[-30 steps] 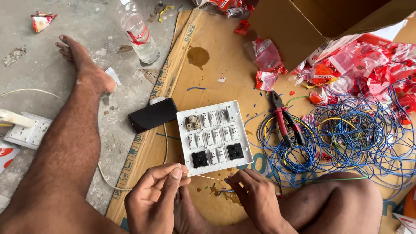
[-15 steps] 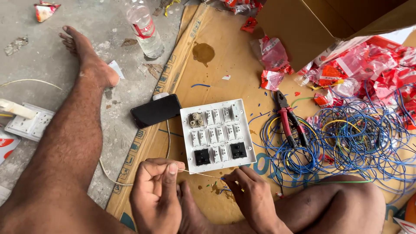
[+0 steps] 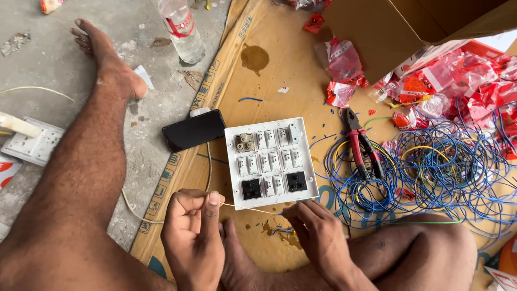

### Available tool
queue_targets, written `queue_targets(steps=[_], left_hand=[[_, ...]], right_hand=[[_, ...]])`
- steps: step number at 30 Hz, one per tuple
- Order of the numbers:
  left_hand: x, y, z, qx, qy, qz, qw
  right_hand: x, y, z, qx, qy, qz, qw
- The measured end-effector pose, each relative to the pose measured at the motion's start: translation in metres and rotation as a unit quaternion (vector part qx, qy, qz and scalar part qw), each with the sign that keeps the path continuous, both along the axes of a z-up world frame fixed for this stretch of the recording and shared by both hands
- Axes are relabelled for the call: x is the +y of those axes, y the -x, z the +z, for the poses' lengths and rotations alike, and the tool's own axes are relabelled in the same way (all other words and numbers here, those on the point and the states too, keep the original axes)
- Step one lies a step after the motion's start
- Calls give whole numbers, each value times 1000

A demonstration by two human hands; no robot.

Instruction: The person prepares a switchboard by stripping insulation from a wire with pliers and threading it through the switch terminals. They then cut the wire to length and use a screwdriver to tighten the terminal screws.

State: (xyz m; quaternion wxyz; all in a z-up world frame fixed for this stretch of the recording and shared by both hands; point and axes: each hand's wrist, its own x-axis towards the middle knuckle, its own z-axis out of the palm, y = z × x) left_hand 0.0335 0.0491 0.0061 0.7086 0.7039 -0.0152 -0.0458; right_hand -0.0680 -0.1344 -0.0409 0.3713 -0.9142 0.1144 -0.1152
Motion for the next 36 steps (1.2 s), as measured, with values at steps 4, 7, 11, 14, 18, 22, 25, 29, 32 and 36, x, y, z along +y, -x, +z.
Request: queue_targets(steps=[4,7,11,14,18,22,25,29,32,36], left_hand=[[-4,4,-2,-23,-5,30,999],[-4,-2,10,-9,7,40,999],[0,-14,21,-7,9,16,1000],[2,-22,17,-22,33,10,999],[2,-32,-3,-7,31,67,997],[3,-44,-18,135,5,124,983],[5,-49,-23,214,18,139,967],[10,-42,-33,262,-14,159,952],[4,-42,-43,217,58,141,964],[-4,-42,-57,292,51,155,942]], right_hand=[[-2,-2,-8,29,-13,-9,999],[-6,-14,12,-24,-41,-16,999],[-14,3,11,-98,-14,-60,993],[-20,27,-6,-6,-14,-45,999],[-22,45,-39,176,102,60,977],[-26,41,-52,242,186,84,949],[-31,40,-47,243,198,94,945],[-58,49,-26,230,177,126,949],[-75,50,-6,246,40,55,967],[-89,51,-8,152,-264,-123,945]])
